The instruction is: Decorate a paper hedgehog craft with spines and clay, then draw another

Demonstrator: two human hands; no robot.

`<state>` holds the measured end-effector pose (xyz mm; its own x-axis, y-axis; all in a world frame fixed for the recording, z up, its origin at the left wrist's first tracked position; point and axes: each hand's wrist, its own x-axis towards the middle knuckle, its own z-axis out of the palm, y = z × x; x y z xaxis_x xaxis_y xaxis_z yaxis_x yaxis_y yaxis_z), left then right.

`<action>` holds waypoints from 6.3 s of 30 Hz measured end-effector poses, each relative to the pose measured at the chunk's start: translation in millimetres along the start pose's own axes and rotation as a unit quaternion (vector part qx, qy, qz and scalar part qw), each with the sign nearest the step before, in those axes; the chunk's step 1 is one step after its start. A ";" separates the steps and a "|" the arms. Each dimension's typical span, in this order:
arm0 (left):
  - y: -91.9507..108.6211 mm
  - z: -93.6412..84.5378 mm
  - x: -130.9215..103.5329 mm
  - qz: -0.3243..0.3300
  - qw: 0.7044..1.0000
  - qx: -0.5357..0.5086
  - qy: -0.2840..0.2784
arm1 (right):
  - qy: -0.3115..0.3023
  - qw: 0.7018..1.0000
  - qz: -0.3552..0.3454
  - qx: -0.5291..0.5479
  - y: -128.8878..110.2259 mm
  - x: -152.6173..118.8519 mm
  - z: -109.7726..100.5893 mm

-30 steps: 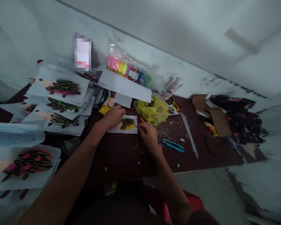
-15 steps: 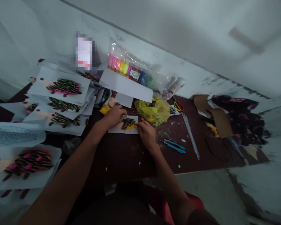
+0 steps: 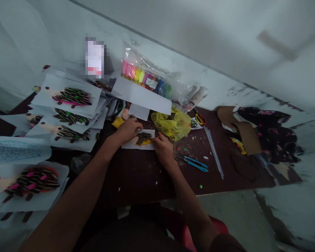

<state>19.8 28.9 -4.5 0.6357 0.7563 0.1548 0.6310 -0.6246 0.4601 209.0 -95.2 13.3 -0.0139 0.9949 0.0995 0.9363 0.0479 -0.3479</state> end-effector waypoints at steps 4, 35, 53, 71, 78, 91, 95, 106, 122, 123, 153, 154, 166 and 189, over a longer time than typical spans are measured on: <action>1.6 -0.3 -0.2 -0.005 1.000 0.002 0.002 | -0.009 0.999 -0.007 -0.045 -3.2 0.6 0.6; 1.1 -0.7 -0.7 -0.003 1.000 0.004 -0.002 | -0.045 0.981 0.106 -0.156 -3.2 76.8 -24.5; -1.9 0.9 -0.6 -0.002 1.000 -0.004 -0.002 | 0.007 0.910 0.065 0.409 18.1 23.2 -29.3; -6.0 4.9 -0.1 0.013 1.000 -0.003 0.007 | 0.095 0.954 0.047 0.279 -0.9 -13.7 -21.2; -5.6 1.9 0.9 0.012 1.000 0.001 -0.005 | 0.088 0.986 -0.018 0.138 -4.4 -16.6 -8.0; -5.3 3.9 0.1 0.007 1.000 -0.005 0.010 | 0.011 0.999 0.026 -0.043 -18.1 -9.3 -6.5; -7.9 6.1 0.5 0.017 1.000 -0.012 0.017 | -0.008 0.996 0.026 -0.089 -20.4 -7.1 -6.8; -7.4 5.5 0.2 0.019 1.000 -0.006 0.017 | -0.072 0.982 0.033 -0.172 -31.9 -1.8 -9.6; -6.4 4.2 0.3 0.018 1.000 -0.010 0.014 | -0.022 0.990 0.043 -0.133 -32.4 -7.8 -19.1; -6.3 4.1 0.4 0.017 1.000 -0.010 0.015 | -0.010 0.991 0.048 -0.125 -31.4 -7.6 -23.0; -6.1 6.3 -0.4 0.013 0.999 -0.017 0.027 | -0.017 0.989 0.039 -0.140 6.9 81.6 -27.2; -7.0 7.0 -0.4 0.016 0.999 -0.019 0.028 | -0.018 0.989 0.041 -0.138 6.3 81.9 -27.2; -7.7 6.5 1.2 0.018 1.000 -0.009 0.014 | -0.064 0.989 0.007 -0.131 6.4 86.0 -25.6; -8.5 8.5 1.0 0.017 1.000 -0.006 0.017 | -0.066 0.986 -0.026 -0.152 -10.3 94.3 -22.8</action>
<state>18.9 33.3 -15.7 0.6412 0.7409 0.1999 0.6034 -0.6478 0.4650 206.1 -3.9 47.5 -0.0922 0.9956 -0.0187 0.9946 0.0912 -0.0487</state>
